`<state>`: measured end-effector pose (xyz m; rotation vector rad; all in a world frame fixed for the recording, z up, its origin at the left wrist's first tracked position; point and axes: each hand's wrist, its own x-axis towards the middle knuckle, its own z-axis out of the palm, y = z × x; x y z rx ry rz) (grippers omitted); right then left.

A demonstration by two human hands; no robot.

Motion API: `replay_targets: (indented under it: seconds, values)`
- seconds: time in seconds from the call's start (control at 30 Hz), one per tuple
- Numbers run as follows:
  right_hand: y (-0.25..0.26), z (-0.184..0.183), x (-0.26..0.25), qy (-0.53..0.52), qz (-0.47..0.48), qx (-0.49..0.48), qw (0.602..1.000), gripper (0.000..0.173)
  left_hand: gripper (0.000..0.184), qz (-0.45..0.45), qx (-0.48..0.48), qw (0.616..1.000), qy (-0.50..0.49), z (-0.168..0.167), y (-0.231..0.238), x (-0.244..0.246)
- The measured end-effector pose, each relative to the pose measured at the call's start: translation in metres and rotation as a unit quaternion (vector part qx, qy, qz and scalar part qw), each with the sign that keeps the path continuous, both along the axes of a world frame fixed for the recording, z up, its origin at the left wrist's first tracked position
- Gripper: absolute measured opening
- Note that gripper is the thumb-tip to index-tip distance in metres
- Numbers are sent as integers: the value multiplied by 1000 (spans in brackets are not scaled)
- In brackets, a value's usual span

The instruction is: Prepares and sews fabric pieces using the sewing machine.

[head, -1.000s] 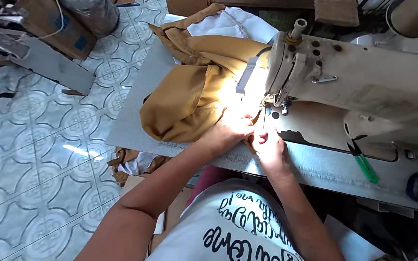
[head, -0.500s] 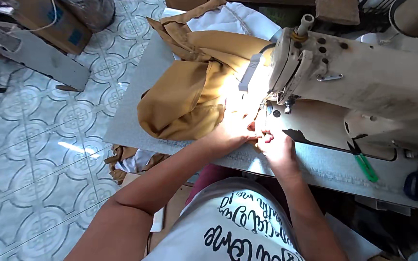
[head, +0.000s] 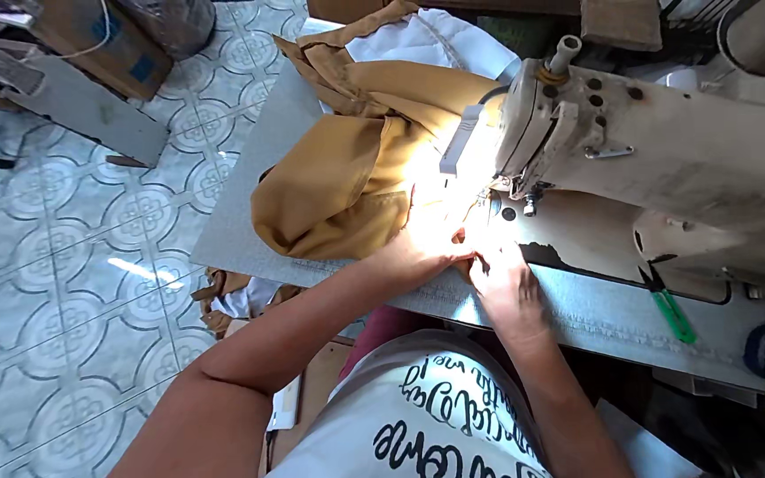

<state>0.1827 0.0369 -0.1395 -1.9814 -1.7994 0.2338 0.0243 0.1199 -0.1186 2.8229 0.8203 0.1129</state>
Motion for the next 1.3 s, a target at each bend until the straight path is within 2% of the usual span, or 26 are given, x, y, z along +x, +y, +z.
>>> replay_targets:
  seconds: [0.2,0.47,0.53,0.6,0.67,0.8,0.9,1.03,1.17,1.27,1.3]
  values:
    - [11,-7,4,-24,13,30,999,16,36,4,24,1000,-11,-2,12,2]
    - [44,-3,8,-51,-11,-27,998,23,32,-6,73,995,-61,-17,48,9]
    - [46,-6,12,-31,-5,-14,999,22,27,-20,87,991,-98,-22,53,9]
    - [40,-12,21,33,6,26,999,22,24,-38,79,987,-133,-25,56,8]
    - [29,-19,27,91,-18,69,993,22,23,-30,36,986,-162,-29,58,7]
    - [21,-32,17,92,-40,121,988,15,13,58,-119,966,-224,-29,61,6]
    - [36,-25,12,133,-67,75,986,30,13,84,-189,944,-256,-22,61,7]
    - [54,-20,16,200,-80,32,976,32,6,101,-238,920,-294,-15,58,9]
    - [53,-18,24,189,-56,33,980,23,27,85,-171,954,-229,-15,58,7]
    - [43,-14,30,252,-35,17,967,19,49,45,-37,989,-136,-11,47,6]
    - [37,-10,31,289,-23,18,957,17,48,33,10,992,-118,-12,43,4]
